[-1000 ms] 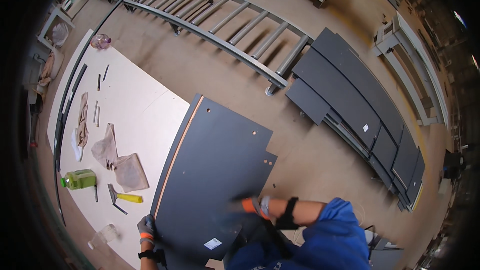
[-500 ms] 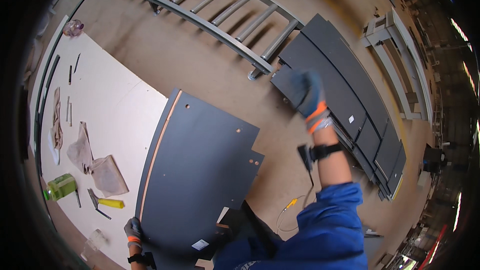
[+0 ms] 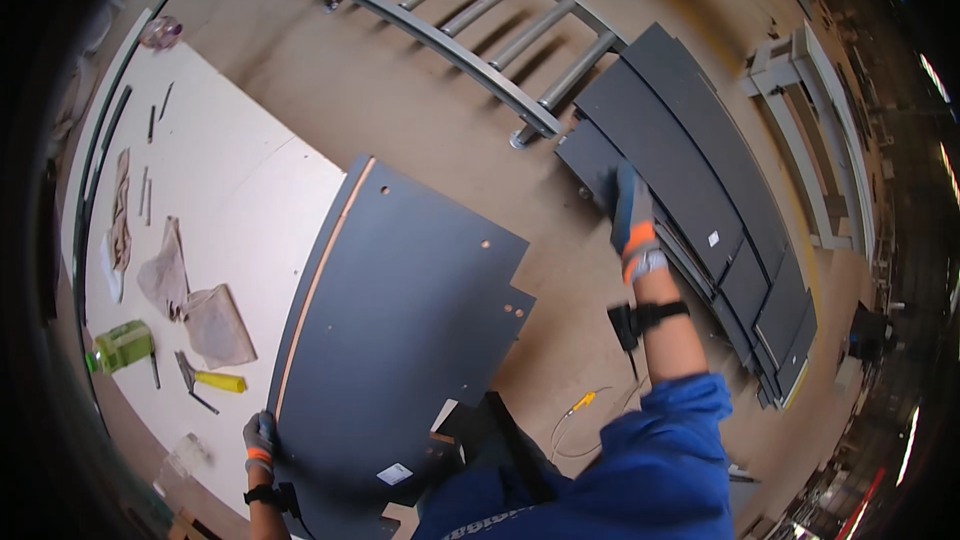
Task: Cleaning, scraping, and organizing large grey furniture panels on a factory floor.
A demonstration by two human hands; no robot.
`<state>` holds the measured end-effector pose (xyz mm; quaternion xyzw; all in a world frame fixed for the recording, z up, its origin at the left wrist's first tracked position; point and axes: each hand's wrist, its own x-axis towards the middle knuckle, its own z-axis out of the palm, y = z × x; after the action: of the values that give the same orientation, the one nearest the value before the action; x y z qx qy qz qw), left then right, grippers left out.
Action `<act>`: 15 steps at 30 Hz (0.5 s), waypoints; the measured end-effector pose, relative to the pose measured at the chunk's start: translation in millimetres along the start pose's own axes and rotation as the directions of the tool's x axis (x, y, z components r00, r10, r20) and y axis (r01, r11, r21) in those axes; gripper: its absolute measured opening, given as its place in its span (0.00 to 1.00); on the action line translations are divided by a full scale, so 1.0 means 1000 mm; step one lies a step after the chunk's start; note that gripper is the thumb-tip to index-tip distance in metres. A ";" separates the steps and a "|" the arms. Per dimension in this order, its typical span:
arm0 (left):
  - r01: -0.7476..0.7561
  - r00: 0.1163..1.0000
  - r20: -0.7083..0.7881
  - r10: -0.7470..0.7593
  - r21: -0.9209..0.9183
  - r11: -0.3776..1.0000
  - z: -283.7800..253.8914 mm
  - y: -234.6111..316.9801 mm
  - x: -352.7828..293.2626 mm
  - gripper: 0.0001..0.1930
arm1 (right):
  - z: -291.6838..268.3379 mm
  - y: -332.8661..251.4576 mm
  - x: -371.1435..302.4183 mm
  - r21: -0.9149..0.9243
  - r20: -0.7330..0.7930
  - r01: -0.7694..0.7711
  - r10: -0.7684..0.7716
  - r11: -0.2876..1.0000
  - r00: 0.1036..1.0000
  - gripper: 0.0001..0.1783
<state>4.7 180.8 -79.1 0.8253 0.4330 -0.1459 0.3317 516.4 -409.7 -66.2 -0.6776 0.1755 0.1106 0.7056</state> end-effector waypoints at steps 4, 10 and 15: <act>-0.050 0.998 -0.034 0.049 -0.015 0.999 0.003 -0.012 -0.004 0.13 | 0.026 0.108 -0.135 0.169 -0.060 -0.521 0.537 0.837 0.842 0.19; 0.152 0.988 0.008 -0.153 0.107 0.983 -0.009 0.026 -0.008 0.20 | 0.078 0.184 -0.354 -0.316 0.896 0.258 0.198 0.913 0.396 0.24; -0.037 0.995 -0.085 0.046 0.106 0.994 0.005 -0.002 0.007 0.20 | 0.122 0.201 -0.398 -0.559 0.622 -0.604 0.769 0.569 0.149 0.16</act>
<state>7.2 183.0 -87.5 0.8559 0.4218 -0.1250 0.2718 85.5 -244.6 -90.4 -0.4407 0.1018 0.7367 0.5026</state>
